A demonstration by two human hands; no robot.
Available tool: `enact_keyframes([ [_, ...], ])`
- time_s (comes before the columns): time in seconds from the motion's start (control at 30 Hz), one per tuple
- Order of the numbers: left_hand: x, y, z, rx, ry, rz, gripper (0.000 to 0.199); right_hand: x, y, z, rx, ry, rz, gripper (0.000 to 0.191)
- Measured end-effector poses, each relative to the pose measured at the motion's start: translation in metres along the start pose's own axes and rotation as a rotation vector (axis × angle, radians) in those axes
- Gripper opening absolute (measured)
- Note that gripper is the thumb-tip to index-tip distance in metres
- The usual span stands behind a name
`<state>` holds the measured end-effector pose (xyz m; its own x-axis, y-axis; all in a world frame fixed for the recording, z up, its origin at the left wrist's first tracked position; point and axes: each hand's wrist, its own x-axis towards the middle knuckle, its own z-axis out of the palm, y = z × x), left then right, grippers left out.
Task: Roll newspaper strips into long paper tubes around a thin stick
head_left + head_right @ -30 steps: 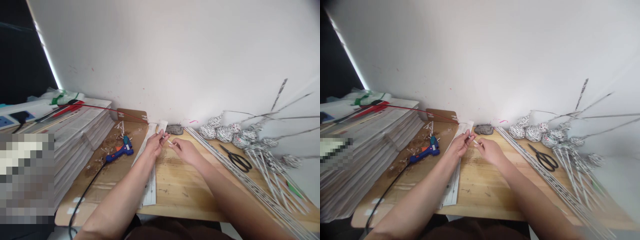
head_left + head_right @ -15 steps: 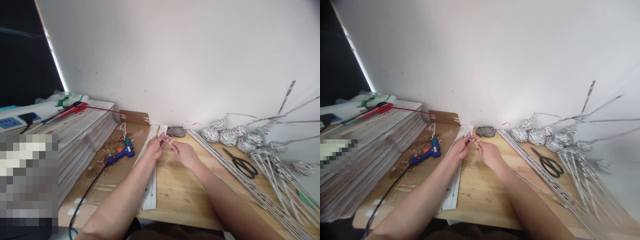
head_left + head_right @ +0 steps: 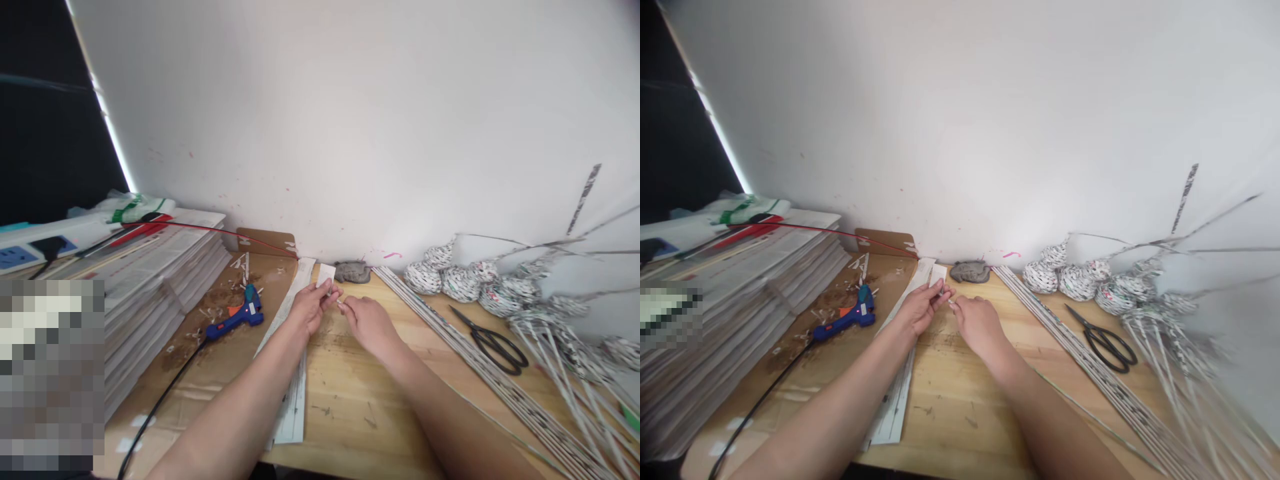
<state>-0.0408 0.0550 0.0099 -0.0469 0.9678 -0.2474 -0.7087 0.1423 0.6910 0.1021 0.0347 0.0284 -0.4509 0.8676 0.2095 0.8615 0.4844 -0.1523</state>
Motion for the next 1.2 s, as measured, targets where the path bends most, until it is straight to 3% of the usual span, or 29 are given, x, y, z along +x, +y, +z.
enact_keyframes([
  [0.17,0.001,-0.001,-0.002,0.017,-0.011,-0.016,0.003,-0.003,0.004,0.001,0.097,-0.002,-0.005,0.033],
  [0.37,0.000,-0.001,-0.002,0.004,-0.006,-0.084,0.011,-0.005,0.009,0.000,0.369,-0.118,-0.006,0.038],
  [0.57,-0.003,-0.002,0.000,-0.011,0.004,-0.058,0.009,-0.007,0.002,-0.002,0.062,0.029,-0.016,0.028],
  [0.7,-0.003,-0.001,0.001,-0.022,0.004,-0.044,0.007,-0.007,0.000,-0.001,-0.003,0.013,0.011,0.034],
  [0.83,-0.003,-0.001,0.001,-0.018,-0.010,-0.051,0.008,-0.005,0.007,0.000,0.214,-0.051,0.027,0.036],
  [1.0,-0.005,-0.001,0.003,-0.018,-0.037,-0.093,0.008,-0.004,0.013,-0.006,0.579,-0.288,0.089,0.044],
  [1.2,-0.003,-0.003,0.001,-0.031,0.011,-0.043,0.008,-0.007,0.003,-0.008,0.147,0.013,-0.010,0.029],
])
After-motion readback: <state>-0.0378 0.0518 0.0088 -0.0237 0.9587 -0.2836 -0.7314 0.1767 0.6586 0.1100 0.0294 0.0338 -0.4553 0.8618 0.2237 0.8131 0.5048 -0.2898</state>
